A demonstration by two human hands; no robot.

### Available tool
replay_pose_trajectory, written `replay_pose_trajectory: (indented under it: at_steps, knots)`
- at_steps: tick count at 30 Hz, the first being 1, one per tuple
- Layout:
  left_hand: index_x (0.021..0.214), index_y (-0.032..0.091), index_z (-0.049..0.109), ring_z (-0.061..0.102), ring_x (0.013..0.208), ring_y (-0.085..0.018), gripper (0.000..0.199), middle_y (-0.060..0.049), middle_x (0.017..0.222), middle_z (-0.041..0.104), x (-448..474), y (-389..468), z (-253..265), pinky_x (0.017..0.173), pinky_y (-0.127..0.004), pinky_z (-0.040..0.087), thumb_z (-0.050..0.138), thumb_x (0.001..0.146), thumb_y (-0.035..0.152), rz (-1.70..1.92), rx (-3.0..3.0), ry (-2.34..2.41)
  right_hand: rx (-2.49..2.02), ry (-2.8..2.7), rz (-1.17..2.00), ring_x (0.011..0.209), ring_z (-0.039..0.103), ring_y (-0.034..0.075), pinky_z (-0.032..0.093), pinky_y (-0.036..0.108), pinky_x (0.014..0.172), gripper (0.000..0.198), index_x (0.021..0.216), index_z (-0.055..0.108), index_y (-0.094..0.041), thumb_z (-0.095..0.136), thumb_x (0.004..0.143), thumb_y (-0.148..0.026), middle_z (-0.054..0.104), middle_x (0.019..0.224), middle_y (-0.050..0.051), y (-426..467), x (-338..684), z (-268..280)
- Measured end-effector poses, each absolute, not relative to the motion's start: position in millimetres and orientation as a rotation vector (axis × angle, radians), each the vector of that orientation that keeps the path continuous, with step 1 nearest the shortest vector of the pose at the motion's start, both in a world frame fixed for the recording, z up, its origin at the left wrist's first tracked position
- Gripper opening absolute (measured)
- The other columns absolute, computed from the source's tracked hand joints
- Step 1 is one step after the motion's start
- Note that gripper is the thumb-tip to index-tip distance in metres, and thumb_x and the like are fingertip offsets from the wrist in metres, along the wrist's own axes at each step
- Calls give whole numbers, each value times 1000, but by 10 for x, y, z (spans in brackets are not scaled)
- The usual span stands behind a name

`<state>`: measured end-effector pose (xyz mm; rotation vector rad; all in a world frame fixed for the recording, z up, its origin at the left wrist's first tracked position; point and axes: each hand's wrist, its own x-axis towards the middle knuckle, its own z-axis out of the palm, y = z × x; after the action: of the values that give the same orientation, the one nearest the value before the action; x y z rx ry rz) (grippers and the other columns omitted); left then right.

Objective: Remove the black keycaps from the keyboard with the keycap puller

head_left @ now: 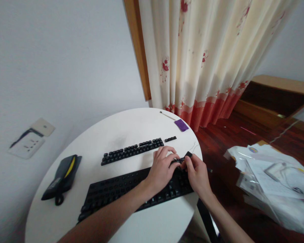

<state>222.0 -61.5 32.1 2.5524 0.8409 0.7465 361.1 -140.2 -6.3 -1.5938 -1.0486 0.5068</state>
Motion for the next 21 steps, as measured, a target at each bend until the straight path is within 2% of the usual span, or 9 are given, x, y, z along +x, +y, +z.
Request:
replay_pose_trajectory:
  at_steps: [5, 11, 18, 21]
  knots:
    - [87, 26, 74, 44, 117, -28, 9, -3, 123, 54, 2420, 16, 56, 95, -45, 35, 78, 78, 25, 655, 2582, 1135, -1617, -1038, 506, 62, 55, 17, 38, 27, 61, 34, 72, 57, -20, 46, 99, -37, 62, 66, 1, -1384, 3599, -166]
    - [85, 25, 74, 42, 117, -29, 7, -4, 124, 52, 2491, 274, -191, 95, -47, 33, 77, 79, 28, 596, 2648, 1218, -1646, -1071, 472, 64, 56, 18, 38, 28, 64, 33, 71, 58, -20, 46, 99, -35, 63, 67, 1, -1409, 3583, -185]
    - [100, 24, 66, 42, 117, -30, 30, -6, 129, 48, 2492, 250, -213, 96, -46, 34, 80, 74, 29, 698, 2659, 1298, -1647, -1078, 484, 65, 56, 18, 38, 28, 63, 32, 73, 58, -20, 46, 99, -36, 63, 68, 1, -1421, 3582, -206]
    - [102, 23, 62, 42, 118, -30, 34, -7, 132, 46, 2509, 256, -199, 96, -46, 35, 79, 73, 29, 710, 2660, 1330, -1648, -1093, 476, 66, 56, 18, 38, 28, 64, 32, 74, 58, -20, 45, 99, -36, 63, 69, 1, -1424, 3580, -214]
